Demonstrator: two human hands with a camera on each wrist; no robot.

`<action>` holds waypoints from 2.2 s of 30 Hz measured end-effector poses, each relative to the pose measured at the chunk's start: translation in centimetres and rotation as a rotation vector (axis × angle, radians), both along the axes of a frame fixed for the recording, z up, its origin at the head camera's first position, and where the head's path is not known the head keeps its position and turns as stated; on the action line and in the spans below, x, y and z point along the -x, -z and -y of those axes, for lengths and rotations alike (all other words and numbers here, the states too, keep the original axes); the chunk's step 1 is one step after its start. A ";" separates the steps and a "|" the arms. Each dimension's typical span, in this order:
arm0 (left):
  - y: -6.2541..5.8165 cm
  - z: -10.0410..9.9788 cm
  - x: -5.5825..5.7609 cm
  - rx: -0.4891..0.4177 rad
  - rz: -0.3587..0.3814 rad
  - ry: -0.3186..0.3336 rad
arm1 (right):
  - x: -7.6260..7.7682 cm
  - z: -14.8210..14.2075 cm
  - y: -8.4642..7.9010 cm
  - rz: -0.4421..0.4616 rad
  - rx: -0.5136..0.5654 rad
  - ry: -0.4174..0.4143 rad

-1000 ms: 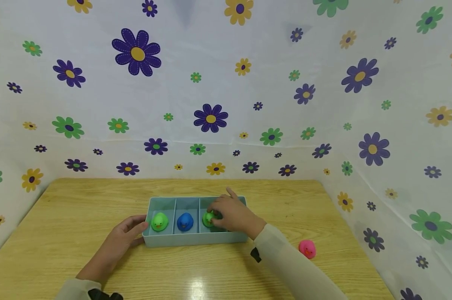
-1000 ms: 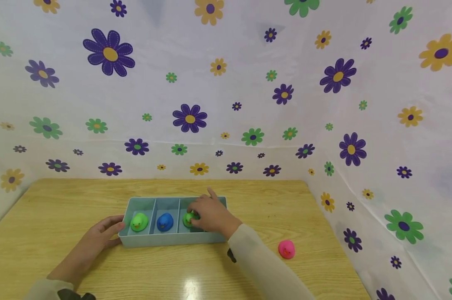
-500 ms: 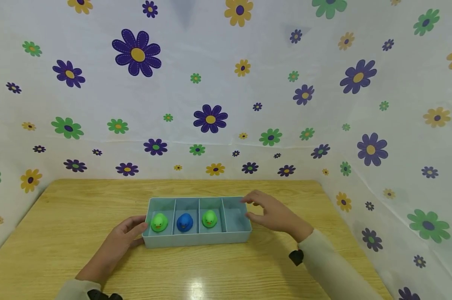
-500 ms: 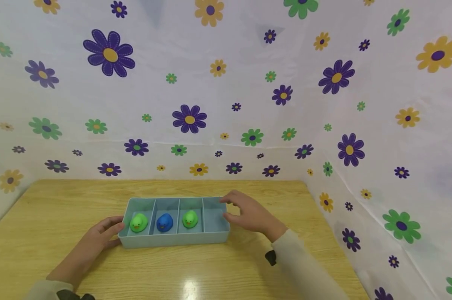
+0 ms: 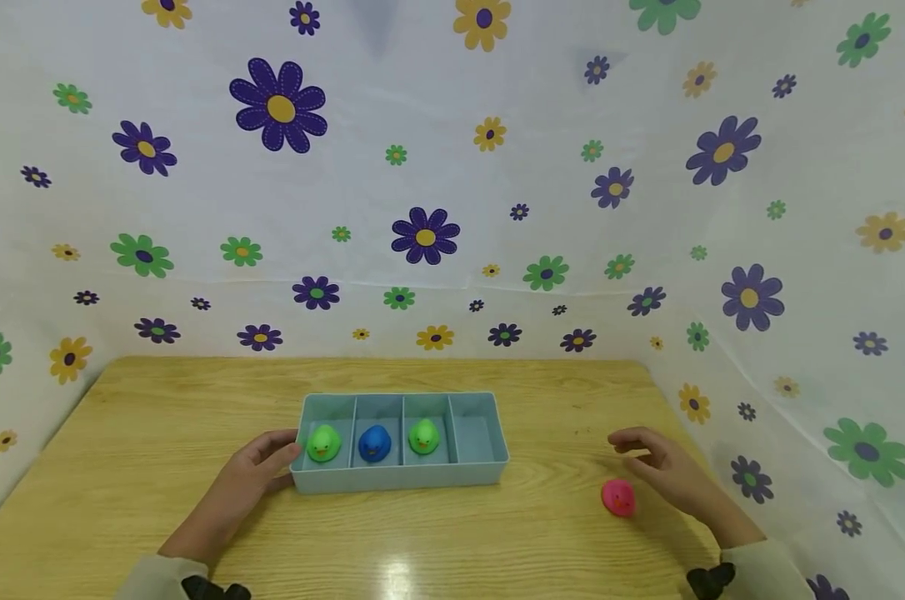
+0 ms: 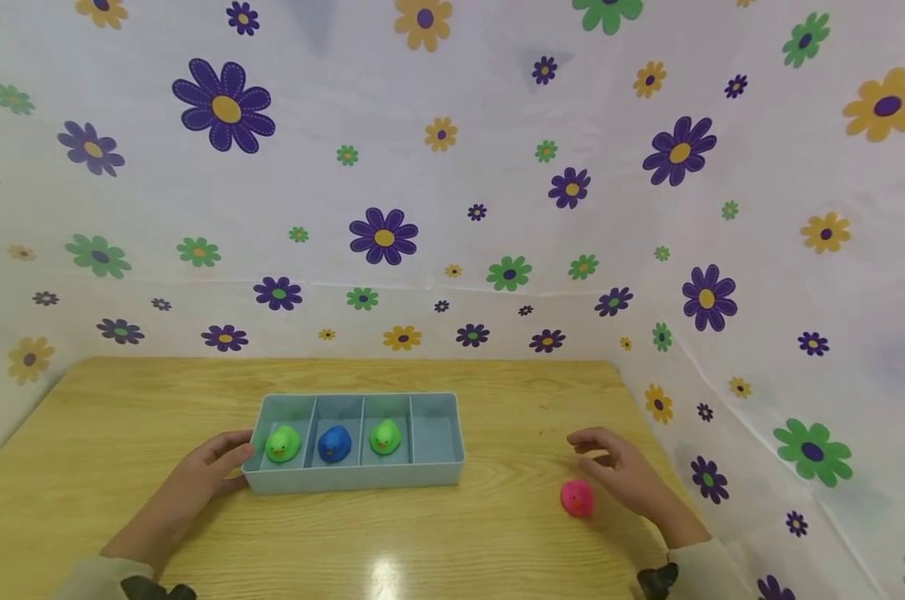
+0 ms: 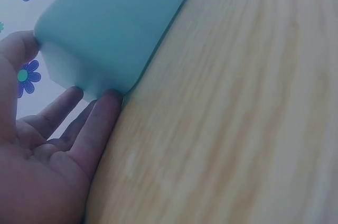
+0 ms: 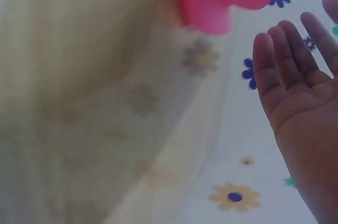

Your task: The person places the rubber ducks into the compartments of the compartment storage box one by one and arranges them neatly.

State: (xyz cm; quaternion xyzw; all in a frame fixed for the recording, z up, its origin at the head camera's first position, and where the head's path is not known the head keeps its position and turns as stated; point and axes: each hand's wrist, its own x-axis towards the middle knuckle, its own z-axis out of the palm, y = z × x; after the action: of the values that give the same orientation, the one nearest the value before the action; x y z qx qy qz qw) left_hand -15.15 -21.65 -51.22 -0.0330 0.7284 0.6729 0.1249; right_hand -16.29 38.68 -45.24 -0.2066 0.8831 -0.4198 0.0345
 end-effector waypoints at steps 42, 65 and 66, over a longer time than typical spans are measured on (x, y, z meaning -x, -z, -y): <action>0.4 0.2 0.3 -0.014 -0.012 -0.019 | -0.1 1.5 2.5 0.035 0.071 0.101; 0.5 0.2 0.1 -0.025 -0.014 -0.028 | 3.9 8.2 -0.8 -0.134 -0.006 0.009; 0.5 0.2 0.1 -0.027 -0.016 -0.025 | 4.1 8.5 -0.9 -0.130 -0.009 0.007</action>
State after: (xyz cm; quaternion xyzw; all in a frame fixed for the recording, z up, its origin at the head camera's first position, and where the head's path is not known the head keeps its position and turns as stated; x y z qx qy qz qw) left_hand -15.21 -21.90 -51.75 -0.0352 0.7198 0.6843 0.1110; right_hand -20.40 30.19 -44.33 -0.2303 0.8860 -0.4017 -0.0233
